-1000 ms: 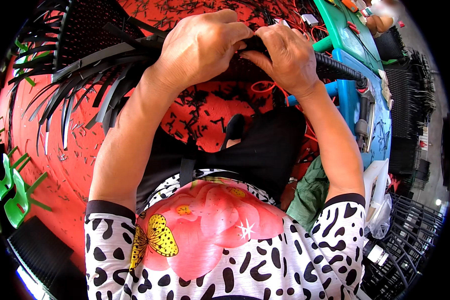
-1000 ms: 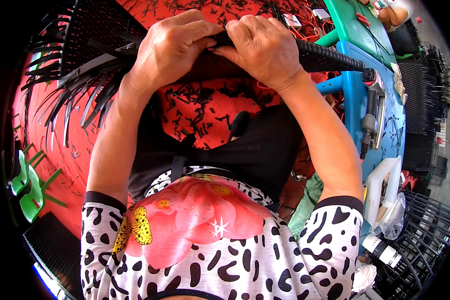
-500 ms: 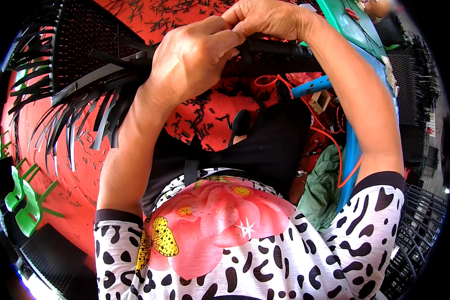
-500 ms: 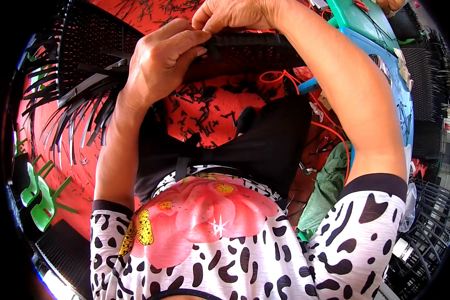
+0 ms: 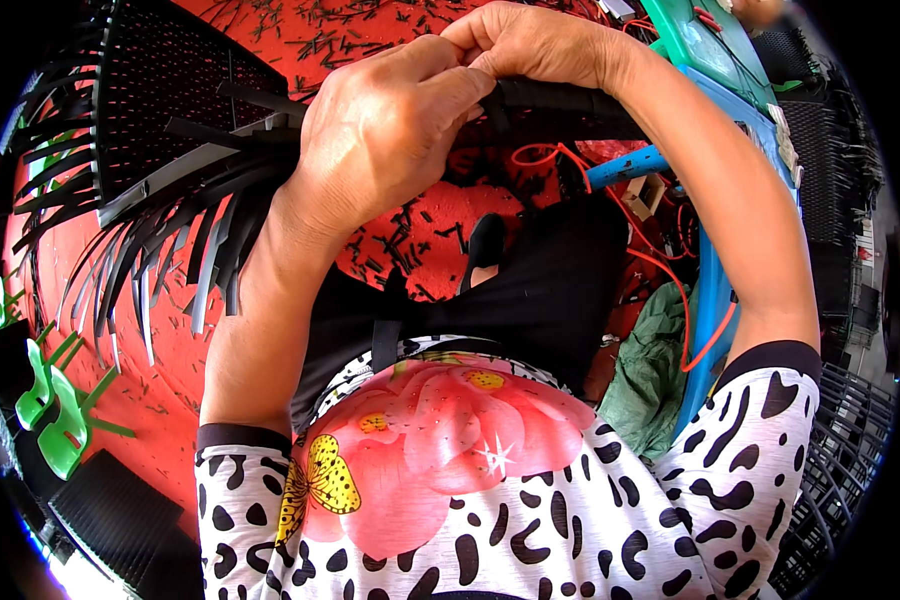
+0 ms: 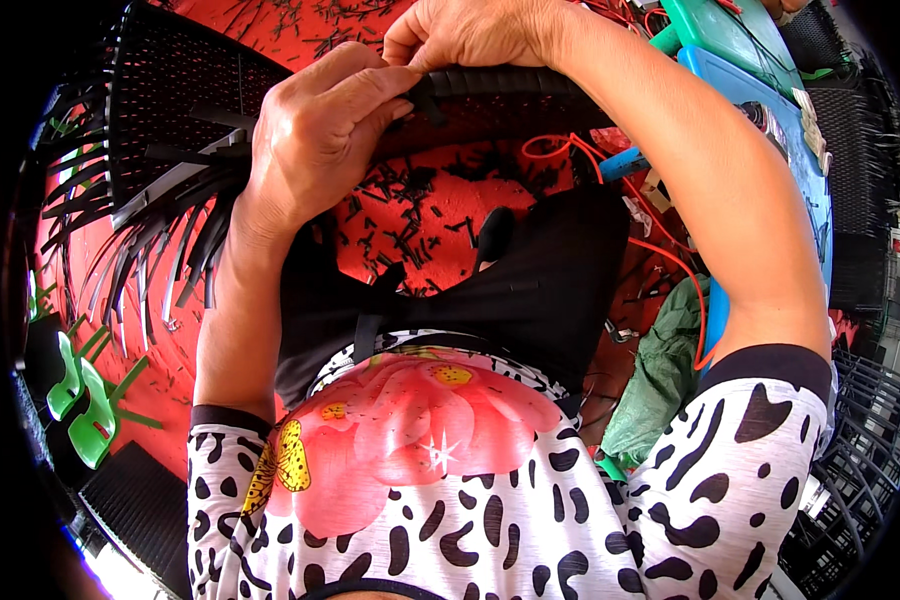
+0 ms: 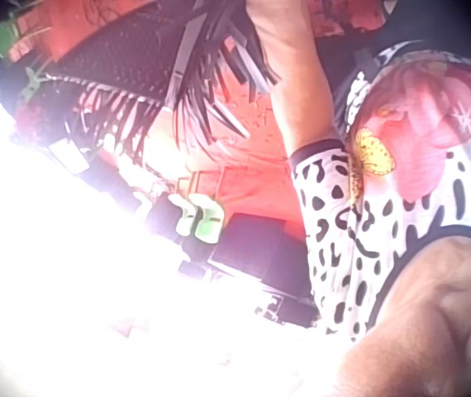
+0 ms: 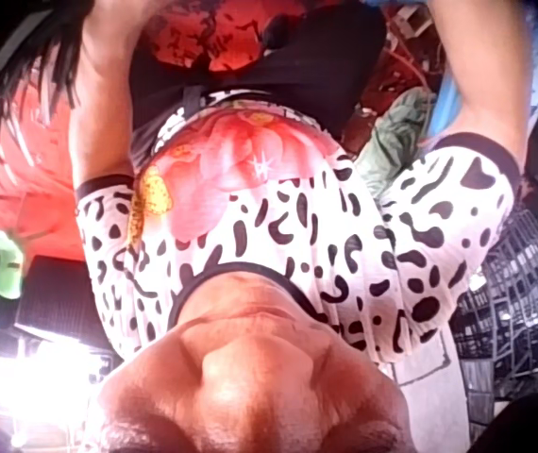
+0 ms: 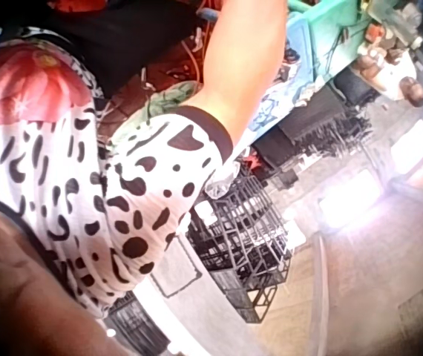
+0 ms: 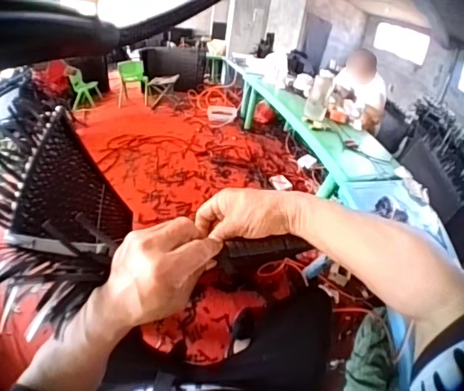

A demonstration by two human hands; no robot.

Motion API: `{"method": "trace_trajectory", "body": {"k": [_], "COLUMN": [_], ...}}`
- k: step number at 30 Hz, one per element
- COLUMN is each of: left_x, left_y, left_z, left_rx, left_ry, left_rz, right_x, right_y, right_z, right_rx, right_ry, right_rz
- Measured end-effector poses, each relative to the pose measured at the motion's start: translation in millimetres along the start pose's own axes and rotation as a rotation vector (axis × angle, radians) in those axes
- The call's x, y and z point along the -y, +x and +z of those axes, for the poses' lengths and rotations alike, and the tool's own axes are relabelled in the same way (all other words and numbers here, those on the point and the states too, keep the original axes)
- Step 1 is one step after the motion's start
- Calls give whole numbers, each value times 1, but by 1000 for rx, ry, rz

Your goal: The person sits on the floor and weaves black plastic strips into the frame of a chair. They use pliers to cut the strips and a pneumatic nail gun to secure them into the frame.

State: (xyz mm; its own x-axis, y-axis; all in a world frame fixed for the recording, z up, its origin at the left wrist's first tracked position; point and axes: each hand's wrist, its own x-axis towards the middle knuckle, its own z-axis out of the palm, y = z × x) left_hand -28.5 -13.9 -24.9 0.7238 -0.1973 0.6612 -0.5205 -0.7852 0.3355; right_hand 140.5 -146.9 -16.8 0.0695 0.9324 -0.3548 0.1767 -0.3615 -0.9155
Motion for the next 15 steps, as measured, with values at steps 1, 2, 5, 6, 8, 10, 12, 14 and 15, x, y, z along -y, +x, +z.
{"method": "trace_trajectory", "body": {"k": [1, 2, 5, 6, 8, 10, 12, 14, 15], "left_x": [0, 0, 1, 2, 4, 6, 8, 9, 9], "left_y": [0, 0, -1, -1, -1, 1, 0, 0, 0], "left_z": [1, 1, 2, 2, 2, 2, 3, 3, 3], "left_rx": [-4, -8, -26, -35, -14, -11, -29, -21, -16], "left_ry": [-6, -11, 11, 27, 44, 46, 41, 50, 54], "left_rz": [2, 3, 8, 8, -3, 0, 7, -13, -20], "right_x": [2, 3, 3, 5, 13, 9, 23, 28, 27], "right_y": [-1, 0, 0, -1, -8, -7, -20, -24, -22], "right_z": [2, 3, 6, 9, 14, 5, 10, 12, 8], "right_rx": [-37, -73, -344, -413, -558, -553, -385, -312, -255], "right_ry": [-88, -177, -327, -324, -317, -207, -233, -392, -449], "right_rz": [-36, -73, -56, -60, -67, 65, 138, 170, 192]}}
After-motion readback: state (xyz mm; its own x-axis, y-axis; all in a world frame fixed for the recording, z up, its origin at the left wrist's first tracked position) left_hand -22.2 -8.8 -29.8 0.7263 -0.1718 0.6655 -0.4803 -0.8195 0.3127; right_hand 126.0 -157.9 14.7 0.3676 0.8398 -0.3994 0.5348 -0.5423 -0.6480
